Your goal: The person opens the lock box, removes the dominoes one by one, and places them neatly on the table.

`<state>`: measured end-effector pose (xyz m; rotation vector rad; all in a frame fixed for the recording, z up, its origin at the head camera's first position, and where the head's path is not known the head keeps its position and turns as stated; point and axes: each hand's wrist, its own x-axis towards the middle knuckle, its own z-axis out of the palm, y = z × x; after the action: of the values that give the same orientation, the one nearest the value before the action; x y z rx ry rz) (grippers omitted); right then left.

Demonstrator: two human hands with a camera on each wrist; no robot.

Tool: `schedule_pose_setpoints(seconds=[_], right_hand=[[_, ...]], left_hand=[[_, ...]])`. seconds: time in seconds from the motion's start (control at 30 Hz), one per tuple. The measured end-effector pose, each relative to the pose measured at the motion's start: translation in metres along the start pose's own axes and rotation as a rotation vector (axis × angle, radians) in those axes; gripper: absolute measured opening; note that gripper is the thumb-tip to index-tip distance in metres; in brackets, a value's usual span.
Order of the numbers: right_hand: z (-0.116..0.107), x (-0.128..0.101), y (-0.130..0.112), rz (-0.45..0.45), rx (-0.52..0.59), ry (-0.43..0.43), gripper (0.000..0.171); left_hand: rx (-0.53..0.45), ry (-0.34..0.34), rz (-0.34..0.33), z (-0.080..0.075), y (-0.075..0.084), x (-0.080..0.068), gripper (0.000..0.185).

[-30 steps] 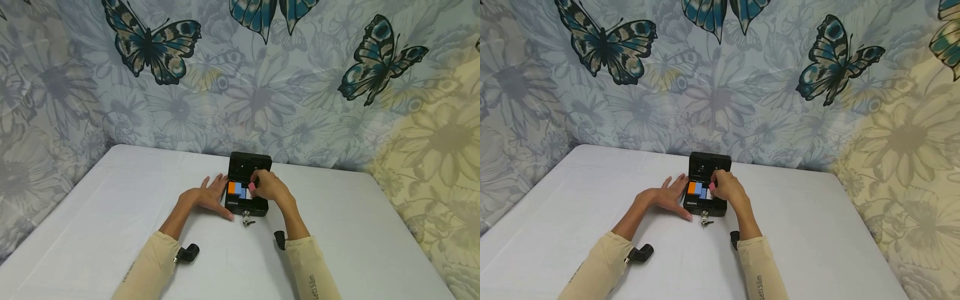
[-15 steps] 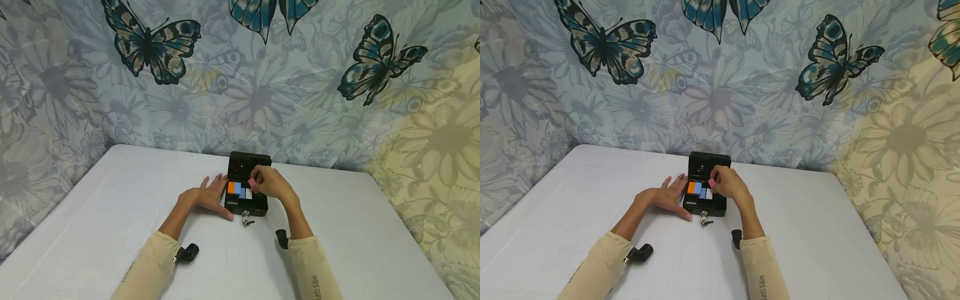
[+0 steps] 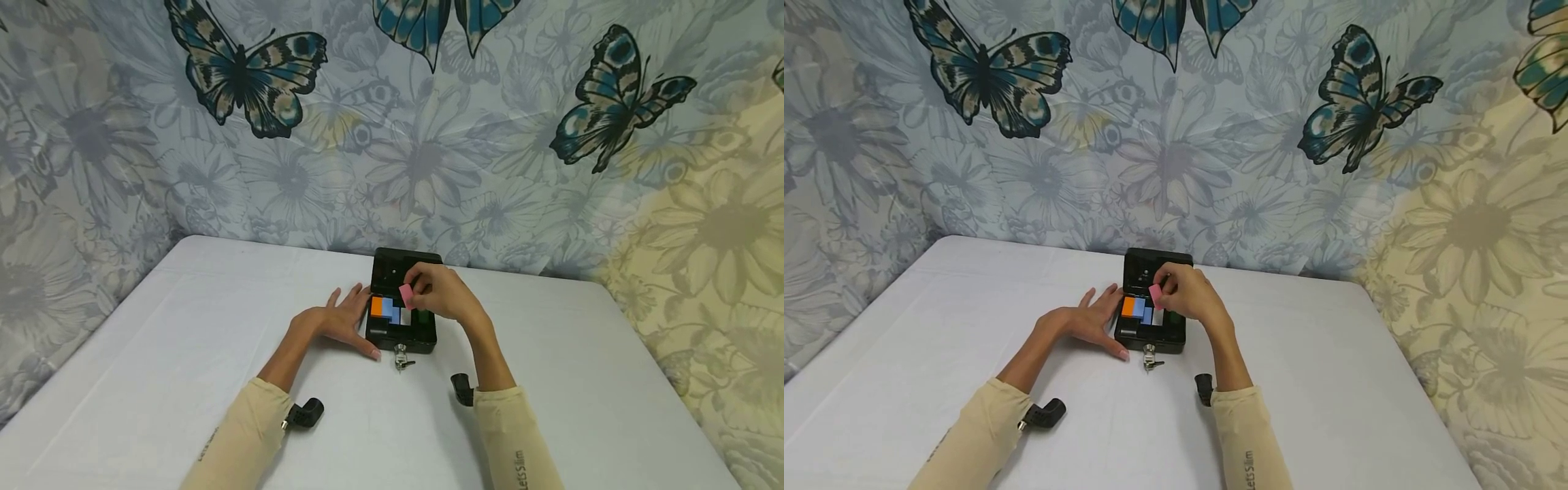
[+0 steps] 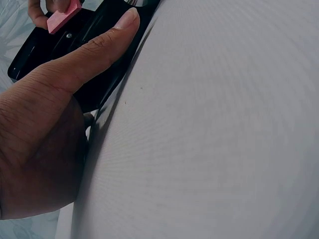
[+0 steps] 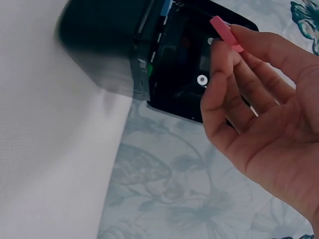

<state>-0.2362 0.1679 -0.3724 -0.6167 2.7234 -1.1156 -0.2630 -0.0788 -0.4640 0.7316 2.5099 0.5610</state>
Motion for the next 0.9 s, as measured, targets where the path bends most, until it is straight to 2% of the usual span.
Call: schedule_pose_setpoints(seconds=[0.13,0.33,0.47,0.67,0.73,0.9], right_hand=[[-0.001,0.0,-0.001,-0.013,0.017,0.009,0.025],[-0.004,0.0,-0.002,-0.02,0.033,0.042,0.026],[-0.006,-0.001,-0.002,-0.01,0.043,0.061,0.026],[-0.01,-0.003,-0.001,0.014,0.076,0.055,0.027],[-0.011,-0.004,-0.002,0.029,0.092,0.052,0.027],[-0.014,-0.005,-0.003,0.064,0.111,0.053,0.029]], left_hand=[[-0.007,0.005,0.009,0.002,-0.002,0.001,0.144],[-0.034,0.005,0.023,-0.003,0.005,-0.007,0.144],[-0.019,0.001,0.024,-0.002,0.004,-0.006,0.143],[0.0,0.003,0.01,-0.003,0.006,-0.006,0.136],[-0.002,-0.004,0.007,-0.006,0.01,-0.011,0.136],[-0.012,-0.002,0.013,-0.006,0.008,-0.01,0.139]])
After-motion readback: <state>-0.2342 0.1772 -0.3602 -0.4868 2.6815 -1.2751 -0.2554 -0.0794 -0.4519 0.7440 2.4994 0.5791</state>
